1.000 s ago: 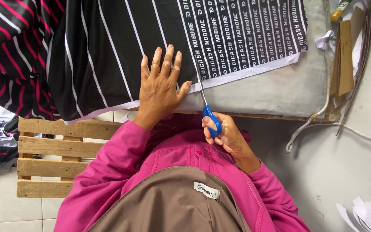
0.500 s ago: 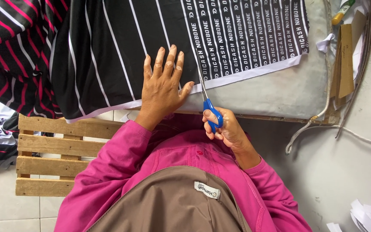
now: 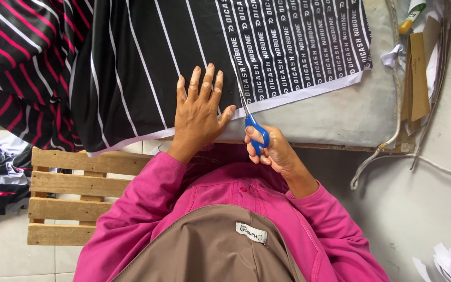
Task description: The person cuts a large piece of black and white striped fabric using blue scissors. They repeatedly align the fabric on a table, cut along the edge, and adjust the material to continue cutting.
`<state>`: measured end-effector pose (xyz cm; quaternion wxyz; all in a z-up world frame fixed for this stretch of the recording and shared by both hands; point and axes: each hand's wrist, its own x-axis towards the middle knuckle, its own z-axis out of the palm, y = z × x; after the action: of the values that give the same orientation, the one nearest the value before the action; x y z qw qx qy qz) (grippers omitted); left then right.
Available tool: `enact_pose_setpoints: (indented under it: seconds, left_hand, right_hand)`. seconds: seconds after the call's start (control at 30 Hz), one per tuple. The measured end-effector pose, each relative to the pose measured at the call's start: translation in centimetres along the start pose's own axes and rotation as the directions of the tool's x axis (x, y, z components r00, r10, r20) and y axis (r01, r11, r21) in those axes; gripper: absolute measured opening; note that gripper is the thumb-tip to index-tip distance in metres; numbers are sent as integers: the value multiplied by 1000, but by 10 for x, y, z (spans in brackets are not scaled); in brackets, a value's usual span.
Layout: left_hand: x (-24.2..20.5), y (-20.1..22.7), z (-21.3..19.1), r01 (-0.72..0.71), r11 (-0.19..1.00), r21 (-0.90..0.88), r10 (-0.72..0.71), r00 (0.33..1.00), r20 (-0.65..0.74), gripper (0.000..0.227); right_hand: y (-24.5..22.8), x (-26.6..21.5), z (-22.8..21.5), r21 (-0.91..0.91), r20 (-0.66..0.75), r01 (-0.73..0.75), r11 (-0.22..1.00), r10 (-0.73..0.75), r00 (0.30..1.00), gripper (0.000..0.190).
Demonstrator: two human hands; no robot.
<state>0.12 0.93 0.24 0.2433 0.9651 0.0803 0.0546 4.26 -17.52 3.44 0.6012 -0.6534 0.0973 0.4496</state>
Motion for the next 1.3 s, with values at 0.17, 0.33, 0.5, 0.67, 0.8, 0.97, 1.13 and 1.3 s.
enact_pose_setpoints:
  seconds: [0.17, 0.33, 0.5, 0.67, 0.8, 0.97, 1.13, 1.3]
  left_hand:
    - [0, -1, 2, -3, 1000, 4, 4, 1000, -12, 66]
    - [0, -1, 0, -14, 1000, 13, 14, 1000, -22, 66]
    - [0, -1, 0, -2, 1000, 16, 2, 1000, -11, 66]
    - [0, 0, 0, 7, 1000, 15, -7, 1000, -9, 66]
    - [0, 1, 0, 8, 1000, 21, -8, 1000, -10, 65]
    - [-1, -1, 2, 3, 1000, 31, -3, 1000, -9, 66]
    - [-1, 0, 2, 14, 999, 34, -14, 1000, -7, 65]
    - [0, -1, 2, 10, 999, 33, -10, 1000, 3, 65]
  right_hand:
    - [-3, -1, 3, -24, -35, -4, 1000, 3, 999, 32]
    - [-7, 3, 3, -15, -19, -29, 999, 29, 999, 34]
    - [-18, 9, 7, -15, -10, -24, 1000, 24, 1000, 38]
    - [-16, 11, 8, -34, -25, -11, 999, 10, 1000, 34]
    - [-15, 18, 3, -28, 10, -28, 999, 29, 1000, 36]
    - [-33, 20, 13, -8, 23, -4, 1000, 4, 1000, 40]
    - [-31, 25, 12, -34, 5, 10, 999, -10, 1000, 37]
    - [-39, 25, 15, -15, 17, -20, 1000, 20, 1000, 41]
